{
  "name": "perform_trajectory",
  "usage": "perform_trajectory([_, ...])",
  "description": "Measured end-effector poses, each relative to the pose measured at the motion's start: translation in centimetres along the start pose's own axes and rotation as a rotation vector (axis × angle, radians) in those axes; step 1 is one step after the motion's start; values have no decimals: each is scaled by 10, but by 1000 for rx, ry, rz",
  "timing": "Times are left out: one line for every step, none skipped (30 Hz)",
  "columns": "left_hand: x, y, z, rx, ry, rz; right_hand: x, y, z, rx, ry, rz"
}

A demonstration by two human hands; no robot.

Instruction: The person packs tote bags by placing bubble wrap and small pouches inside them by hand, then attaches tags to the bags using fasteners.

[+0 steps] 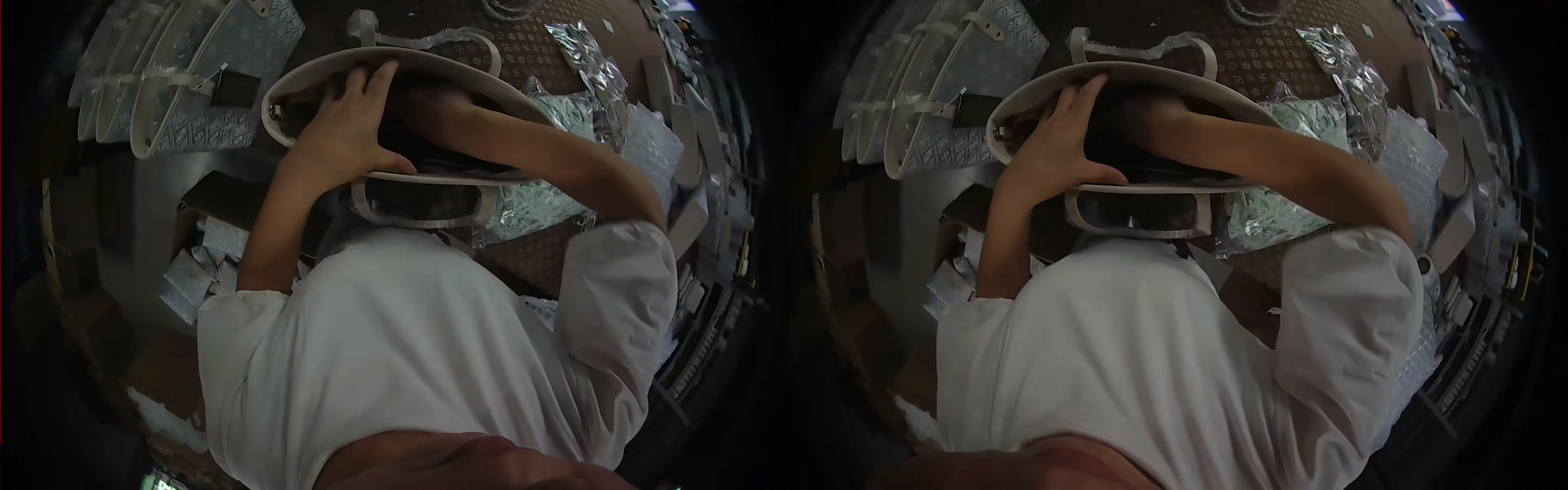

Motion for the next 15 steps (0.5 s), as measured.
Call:
perform_trajectory([-1,2,1,25,15,64,16,10,-26,9,-109,113])
perform_trajectory([0,0,0,20,37,31,28,17,-49,-20,-104,171])
perform_trajectory([1,1,0,25,62,54,40,20,-75,-49,2,197])
perform_trajectory([3,5,0,35,83,75,51,22,-88,-65,105,200])
perform_trajectory([5,6,3,34,90,46,63,20,-102,-71,195,204])
perform_trajectory([7,6,8,37,69,34,73,20,-106,-65,258,208])
perform_trajectory([6,4,6,27,64,29,79,23,-100,-44,308,215])
perform_trajectory([2,1,1,9,119,2,84,25,-93,3,341,209])
perform_trajectory([4,3,5,-23,104,46,83,22,-80,47,351,195])
perform_trajectory([11,2,7,-54,85,68,77,17,-57,87,318,174])
perform_trajectory([16,-2,11,-50,24,-23,63,9,-24,120,247,125])
perform_trajectory([19,-6,15,-58,-35,-123,42,-4,15,129,147,49])
perform_trajectory([23,-5,14,-277,-15,-101,8,-12,63,121,19,-76])
perform_trajectory([20,-19,20,-213,-87,-219,-28,-20,111,126,-111,-200])
perform_trajectory([19,-19,23,-168,-152,-299,-71,-22,120,104,-95,-290])
Point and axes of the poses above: each hand's wrist, its own x-axis towards the middle knuckle, its own z-axis out of the back of the hand, y = z × x, the point moved 7 cm from there along x, towards the middle knuckle, and after that the axes turned 13 degrees about -x, right-handed, at the moved point
